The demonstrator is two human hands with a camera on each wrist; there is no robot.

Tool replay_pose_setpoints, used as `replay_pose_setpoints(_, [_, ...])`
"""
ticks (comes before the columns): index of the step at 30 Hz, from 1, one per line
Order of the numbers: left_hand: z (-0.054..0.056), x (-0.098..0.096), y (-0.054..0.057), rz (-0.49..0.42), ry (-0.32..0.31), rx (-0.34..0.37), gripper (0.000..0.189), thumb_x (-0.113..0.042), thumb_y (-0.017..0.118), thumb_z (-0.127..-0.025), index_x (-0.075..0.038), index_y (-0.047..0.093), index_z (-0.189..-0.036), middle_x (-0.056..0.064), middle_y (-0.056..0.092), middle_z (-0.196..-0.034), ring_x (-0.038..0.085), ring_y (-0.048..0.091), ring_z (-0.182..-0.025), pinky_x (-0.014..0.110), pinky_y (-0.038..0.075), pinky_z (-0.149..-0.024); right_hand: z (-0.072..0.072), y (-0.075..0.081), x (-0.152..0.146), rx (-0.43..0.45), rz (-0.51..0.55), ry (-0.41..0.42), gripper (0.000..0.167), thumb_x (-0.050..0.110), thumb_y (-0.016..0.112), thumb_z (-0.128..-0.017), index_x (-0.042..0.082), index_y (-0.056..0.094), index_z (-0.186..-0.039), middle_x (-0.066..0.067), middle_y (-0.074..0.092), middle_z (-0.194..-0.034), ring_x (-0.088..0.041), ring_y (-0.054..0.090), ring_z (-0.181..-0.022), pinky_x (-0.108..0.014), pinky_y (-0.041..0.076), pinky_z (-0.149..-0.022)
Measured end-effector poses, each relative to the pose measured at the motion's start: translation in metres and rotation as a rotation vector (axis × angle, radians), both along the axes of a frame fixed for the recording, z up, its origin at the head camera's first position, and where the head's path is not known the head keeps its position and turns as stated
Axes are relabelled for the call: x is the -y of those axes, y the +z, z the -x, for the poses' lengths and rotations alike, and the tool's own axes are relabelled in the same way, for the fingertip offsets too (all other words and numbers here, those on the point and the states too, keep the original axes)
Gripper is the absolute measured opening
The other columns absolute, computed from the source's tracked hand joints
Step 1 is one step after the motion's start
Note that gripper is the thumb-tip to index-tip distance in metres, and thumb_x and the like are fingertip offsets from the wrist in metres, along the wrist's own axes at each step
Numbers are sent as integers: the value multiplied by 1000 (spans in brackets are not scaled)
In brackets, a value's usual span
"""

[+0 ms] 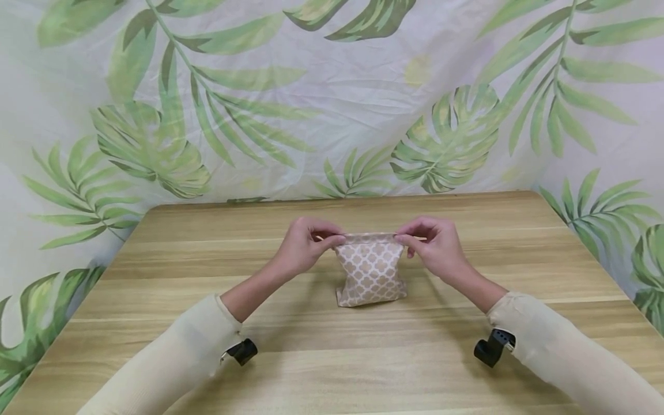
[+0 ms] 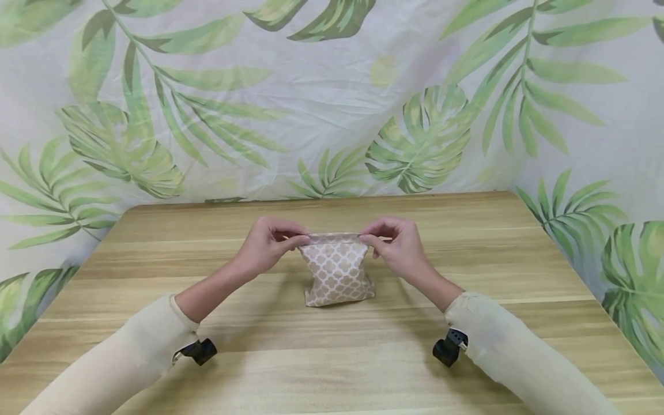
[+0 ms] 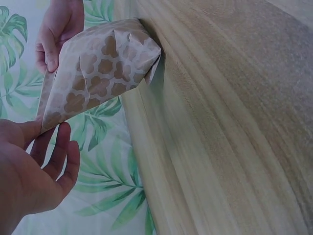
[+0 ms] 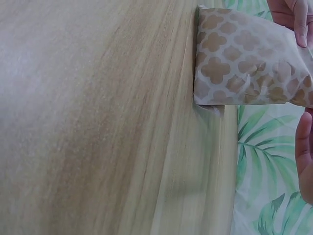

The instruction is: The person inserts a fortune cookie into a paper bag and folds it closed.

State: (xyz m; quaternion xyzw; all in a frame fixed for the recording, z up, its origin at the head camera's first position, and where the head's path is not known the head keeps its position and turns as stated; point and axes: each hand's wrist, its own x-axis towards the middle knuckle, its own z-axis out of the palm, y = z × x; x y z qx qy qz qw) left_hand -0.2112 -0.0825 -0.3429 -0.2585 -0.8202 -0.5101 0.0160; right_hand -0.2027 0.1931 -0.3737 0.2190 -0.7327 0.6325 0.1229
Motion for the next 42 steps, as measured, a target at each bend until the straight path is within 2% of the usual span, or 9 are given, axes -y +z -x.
replay_pose_setpoints(4, [4,0,-3,-38,-2,41,11,3,73,-94,9,78,-102,21,77,-97,17,72,-75,37,62,-70,2,1,0,76,-34,12,6,-10,76,-88,-11,72,-92,2,75,-83,-13,67,-66,-27,56,-50])
replay_pose_setpoints(8, [6,0,-5,-97,-23,130,15,10,68,-94,14,74,-107,26,75,-106,10,70,-75,38,63,-69,6,1,1,197,-87,34,11,-8,74,-91,-12,71,-100,-6,74,-88,-15,67,-67,-29,56,-52])
replay_pose_setpoints(13, [11,0,-12,-136,-19,249,19,13,64,-96,17,71,-112,29,71,-115,12,71,-78,46,63,-71,14,-1,3,305,-124,43,16,-5,75,-91,-13,71,-105,-14,74,-95,-18,69,-69,-31,58,-53])
replay_pose_setpoints(16, [15,0,-18,-144,-2,310,20,13,63,-96,17,71,-114,29,71,-118,10,69,-77,48,63,-72,19,-4,4,334,-124,46,18,-6,75,-91,-14,71,-106,-14,74,-93,-15,70,-70,-30,58,-53])
replay_pose_setpoints(19, [19,0,-23,-145,-1,351,21,12,62,-97,17,70,-116,30,69,-121,11,68,-75,44,63,-71,22,-9,4,355,-115,53,19,-7,75,-90,-15,70,-106,-12,74,-90,-12,69,-70,-29,58,-52])
replay_pose_setpoints(25, [27,0,-33,-144,-7,422,22,11,60,-98,16,70,-118,30,67,-123,12,69,-76,34,63,-67,29,-19,4,397,-129,66,17,-8,75,-89,-14,72,-105,-7,72,-84,-20,67,-67,-28,57,-51])
replay_pose_setpoints(31, [33,1,-40,-145,9,492,23,12,59,-98,17,69,-118,31,67,-125,13,69,-70,29,62,-62,34,-27,4,408,-145,83,17,-6,76,-90,-15,72,-104,-9,74,-85,-16,63,-60,-26,55,-50])
replay_pose_setpoints(42, [38,3,-47,-106,13,562,23,11,59,-99,17,69,-119,31,69,-121,16,72,-74,29,62,-65,36,-34,8,452,-168,83,18,-7,76,-89,-15,73,-105,-15,76,-90,-15,63,-59,-28,57,-51])
